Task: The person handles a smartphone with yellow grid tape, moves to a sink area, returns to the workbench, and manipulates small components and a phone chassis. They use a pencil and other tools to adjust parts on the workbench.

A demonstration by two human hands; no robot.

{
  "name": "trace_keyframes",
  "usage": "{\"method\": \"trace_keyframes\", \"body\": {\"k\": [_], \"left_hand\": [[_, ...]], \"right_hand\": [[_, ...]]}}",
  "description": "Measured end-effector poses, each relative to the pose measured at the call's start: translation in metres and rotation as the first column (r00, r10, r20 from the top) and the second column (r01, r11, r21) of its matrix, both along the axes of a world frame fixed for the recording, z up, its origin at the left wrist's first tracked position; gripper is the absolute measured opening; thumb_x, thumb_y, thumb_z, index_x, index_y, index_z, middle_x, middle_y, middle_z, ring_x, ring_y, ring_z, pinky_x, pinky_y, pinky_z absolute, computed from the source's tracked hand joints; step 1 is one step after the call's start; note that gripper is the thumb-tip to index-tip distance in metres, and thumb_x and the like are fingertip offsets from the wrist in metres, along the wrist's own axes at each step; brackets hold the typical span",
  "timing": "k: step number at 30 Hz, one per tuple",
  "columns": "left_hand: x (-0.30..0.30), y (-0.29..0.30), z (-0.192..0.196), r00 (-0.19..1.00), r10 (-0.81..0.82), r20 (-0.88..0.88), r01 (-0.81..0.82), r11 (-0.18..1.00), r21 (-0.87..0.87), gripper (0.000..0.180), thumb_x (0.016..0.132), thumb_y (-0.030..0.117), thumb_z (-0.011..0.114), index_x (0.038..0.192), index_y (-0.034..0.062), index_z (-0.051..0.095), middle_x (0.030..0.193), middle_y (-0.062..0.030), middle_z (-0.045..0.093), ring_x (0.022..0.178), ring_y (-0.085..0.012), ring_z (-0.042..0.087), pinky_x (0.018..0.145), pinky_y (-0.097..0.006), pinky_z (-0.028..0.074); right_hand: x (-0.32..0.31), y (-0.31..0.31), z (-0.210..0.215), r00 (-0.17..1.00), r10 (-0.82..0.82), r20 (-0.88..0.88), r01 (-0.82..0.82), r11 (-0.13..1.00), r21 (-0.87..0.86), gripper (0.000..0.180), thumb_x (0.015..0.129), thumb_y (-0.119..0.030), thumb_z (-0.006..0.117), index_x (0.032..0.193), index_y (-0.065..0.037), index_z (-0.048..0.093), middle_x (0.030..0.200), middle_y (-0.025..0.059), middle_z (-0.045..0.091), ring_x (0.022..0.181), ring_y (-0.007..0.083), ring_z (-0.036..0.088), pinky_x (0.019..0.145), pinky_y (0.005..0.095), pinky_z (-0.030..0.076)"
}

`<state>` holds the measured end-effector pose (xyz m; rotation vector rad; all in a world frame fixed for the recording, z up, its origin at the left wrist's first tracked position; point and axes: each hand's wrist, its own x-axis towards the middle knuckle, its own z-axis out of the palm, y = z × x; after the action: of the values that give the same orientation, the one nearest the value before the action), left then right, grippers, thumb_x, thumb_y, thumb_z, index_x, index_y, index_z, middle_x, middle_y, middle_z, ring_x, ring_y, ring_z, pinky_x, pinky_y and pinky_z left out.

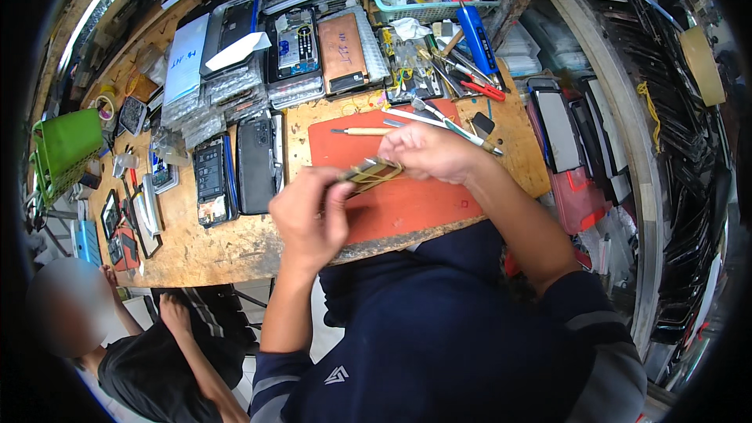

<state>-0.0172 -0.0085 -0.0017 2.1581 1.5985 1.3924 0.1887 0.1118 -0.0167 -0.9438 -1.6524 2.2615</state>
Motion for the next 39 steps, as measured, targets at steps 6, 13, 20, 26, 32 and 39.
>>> {"method": "trace_keyframes", "body": {"k": [6, 13, 20, 26, 32, 39], "left_hand": [[-0.041, 0.010, -0.005, 0.672, 0.221, 0.707, -0.081, 0.971, -0.226, 0.014, 0.099, 0.010, 0.069, 0.105, -0.0030, 0.065, 0.092, -0.0019, 0.068, 0.082, -0.0053, 0.059, 0.076, -0.021, 0.047], [-0.039, 0.040, -0.027, 0.467, 0.317, 0.826, 0.140, 0.895, -0.423, 0.013, 0.096, 0.014, 0.072, 0.103, 0.0029, 0.070, 0.091, 0.0006, 0.071, 0.079, -0.0072, 0.062, 0.074, -0.021, 0.049], [-0.040, 0.018, -0.012, 0.603, -0.021, 0.797, 0.701, 0.490, -0.518, 0.014, 0.093, 0.006, 0.074, 0.105, -0.0007, 0.070, 0.090, 0.0007, 0.070, 0.081, -0.0051, 0.062, 0.077, -0.022, 0.052], [-0.025, 0.022, -0.006, 0.743, 0.121, 0.658, 0.307, 0.812, -0.497, 0.014, 0.095, 0.006, 0.071, 0.106, -0.0026, 0.069, 0.092, -0.0025, 0.073, 0.082, -0.0064, 0.064, 0.076, -0.023, 0.053], [-0.009, 0.025, -0.014, 0.760, 0.209, 0.615, 0.167, 0.852, -0.496, 0.013, 0.095, 0.005, 0.070, 0.106, -0.0035, 0.069, 0.089, -0.0052, 0.073, 0.081, -0.0084, 0.065, 0.076, -0.025, 0.054], [-0.006, 0.018, -0.024, 0.774, 0.207, 0.599, 0.142, 0.864, -0.482, 0.016, 0.094, 0.010, 0.072, 0.103, -0.0019, 0.071, 0.084, -0.0077, 0.072, 0.079, -0.0129, 0.067, 0.075, -0.030, 0.054]], "right_hand": [[0.022, -0.004, 0.015, 0.969, 0.178, 0.172, -0.245, 0.595, 0.766, 0.021, 0.095, -0.006, 0.058, 0.112, 0.001, 0.068, 0.089, 0.0152, 0.074, 0.073, 0.0189, 0.073, 0.052, 0.0295, 0.054], [-0.022, -0.043, 0.037, 0.940, -0.331, 0.088, -0.150, -0.167, 0.974, 0.063, 0.082, -0.004, 0.074, 0.141, 0.000, 0.050, 0.132, 0.0270, 0.061, 0.113, 0.0392, 0.066, 0.086, 0.0450, 0.058], [-0.016, 0.001, 0.016, 0.944, 0.330, -0.013, -0.275, 0.806, 0.524, 0.028, 0.081, -0.005, 0.079, 0.106, 0.001, 0.067, 0.090, 0.0094, 0.073, 0.083, 0.0188, 0.072, 0.074, 0.0317, 0.056], [0.004, -0.001, 0.018, 0.956, -0.188, -0.226, 0.234, 0.952, 0.198, 0.039, 0.097, -0.012, 0.068, 0.130, 0.006, 0.056, 0.100, 0.0097, 0.071, 0.081, 0.0128, 0.069, 0.072, 0.0286, 0.059], [-0.001, -0.034, 0.011, 0.962, -0.174, -0.210, 0.259, 0.824, 0.505, 0.051, 0.095, 0.001, 0.064, 0.143, 0.004, 0.051, 0.103, 0.0054, 0.069, 0.082, 0.0071, 0.061, 0.074, 0.0227, 0.050], [0.012, -0.031, 0.004, 0.986, -0.140, -0.094, 0.168, 0.849, 0.500, 0.054, 0.094, 0.006, 0.060, 0.146, 0.002, 0.051, 0.123, 0.0105, 0.068, 0.087, 0.0091, 0.062, 0.080, 0.0261, 0.054]]}}
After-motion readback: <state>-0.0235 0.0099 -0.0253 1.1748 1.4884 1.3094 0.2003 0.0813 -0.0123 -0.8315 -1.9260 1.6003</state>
